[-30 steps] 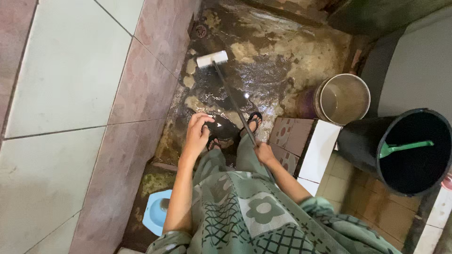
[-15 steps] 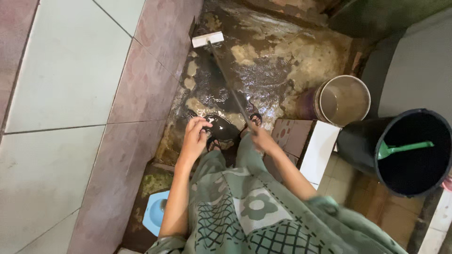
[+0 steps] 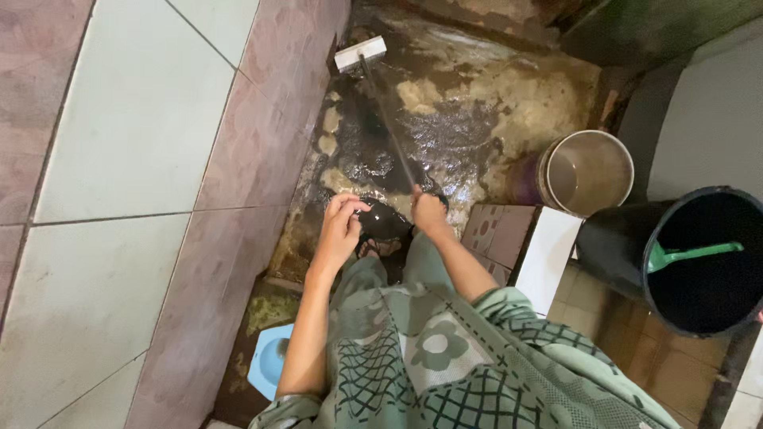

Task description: The person scrubs the tiled floor of a bathroom using a squeegee-like brush, pours water from a bucket using a scoop, and rinses the area.

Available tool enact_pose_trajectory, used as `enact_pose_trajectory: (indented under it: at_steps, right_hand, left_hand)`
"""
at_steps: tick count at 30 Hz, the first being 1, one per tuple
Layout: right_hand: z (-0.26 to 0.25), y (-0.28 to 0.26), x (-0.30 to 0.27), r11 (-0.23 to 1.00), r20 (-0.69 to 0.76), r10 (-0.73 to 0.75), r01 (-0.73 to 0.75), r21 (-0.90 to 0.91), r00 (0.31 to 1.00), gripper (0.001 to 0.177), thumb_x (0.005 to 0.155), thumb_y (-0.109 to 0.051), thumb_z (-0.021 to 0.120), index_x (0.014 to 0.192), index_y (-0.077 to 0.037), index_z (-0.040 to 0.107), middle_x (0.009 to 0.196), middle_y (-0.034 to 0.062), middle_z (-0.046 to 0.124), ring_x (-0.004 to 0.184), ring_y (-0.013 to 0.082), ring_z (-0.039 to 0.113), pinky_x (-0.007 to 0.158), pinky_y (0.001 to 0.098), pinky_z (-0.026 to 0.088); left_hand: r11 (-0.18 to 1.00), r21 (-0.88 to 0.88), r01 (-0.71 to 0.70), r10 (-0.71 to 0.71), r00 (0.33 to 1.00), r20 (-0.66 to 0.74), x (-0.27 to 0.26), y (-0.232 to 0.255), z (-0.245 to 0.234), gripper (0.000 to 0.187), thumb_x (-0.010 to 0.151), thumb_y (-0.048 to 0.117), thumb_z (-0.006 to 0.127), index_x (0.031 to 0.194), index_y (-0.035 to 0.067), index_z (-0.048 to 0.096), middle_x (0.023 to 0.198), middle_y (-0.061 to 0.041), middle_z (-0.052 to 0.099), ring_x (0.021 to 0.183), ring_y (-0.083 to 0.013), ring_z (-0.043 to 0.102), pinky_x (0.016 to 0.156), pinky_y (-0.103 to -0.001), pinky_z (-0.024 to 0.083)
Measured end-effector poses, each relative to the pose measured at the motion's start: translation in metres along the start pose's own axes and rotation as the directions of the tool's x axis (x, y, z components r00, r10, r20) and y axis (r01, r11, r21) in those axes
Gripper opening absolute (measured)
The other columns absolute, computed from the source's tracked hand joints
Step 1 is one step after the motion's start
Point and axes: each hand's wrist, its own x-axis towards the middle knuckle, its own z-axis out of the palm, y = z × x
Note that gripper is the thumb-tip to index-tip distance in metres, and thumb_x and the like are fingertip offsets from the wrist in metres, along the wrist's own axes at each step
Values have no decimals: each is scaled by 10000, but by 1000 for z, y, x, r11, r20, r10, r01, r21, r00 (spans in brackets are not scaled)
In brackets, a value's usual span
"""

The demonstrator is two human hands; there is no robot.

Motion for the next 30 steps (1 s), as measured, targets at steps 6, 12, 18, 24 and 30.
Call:
enact_pose_trajectory:
  at_steps: [6,12,18,24,30]
  right_hand:
    - [-69,50,-81,976,-49,-164,169,140,985,336,950,-192,566,1251,-86,671,789,287,685,735,500,666,674,597,524]
    - [-29,64,-115,992,22,-92,90,90,995,294,947,-162,562,1208,-77,668,827,304,683,791,518,667,747,616,522]
    - [-10,25,-6,979,-28,-192,193,58,981,356,901,-150,598,1231,-22,639,906,316,696,808,497,677,760,564,544]
    - [-92,67,-91,993,40,-107,104,63,993,249,1006,-266,610,1151,-94,719,874,267,704,845,469,687,774,556,540]
    - [-75,64,-165,994,138,97,-101,27,986,401,952,-237,562,1343,-166,621,889,303,693,848,509,672,797,593,523]
  left_hand:
    - [999,-5,-32,32,999,-4,4,2,-1,337,870,-94,530,1085,107,694,1258,-94,566,1121,-257,572,877,-328,486]
    - [998,-44,39,-38,999,27,10,6,-5,327,889,-76,522,1092,114,693,1265,-83,569,1083,-239,592,832,-304,499]
    - [999,6,-45,45,998,-40,6,2,-9,314,895,-80,544,1105,99,695,1272,-96,573,1184,-267,580,922,-337,490]
    - [999,1,-54,54,998,-15,6,1,-11,321,886,-83,542,1099,101,697,1264,-91,576,1147,-263,573,885,-328,493]
    - [998,-38,58,-56,997,53,17,12,-19,305,904,-70,535,1086,120,690,1264,-65,567,1079,-225,578,764,-309,480]
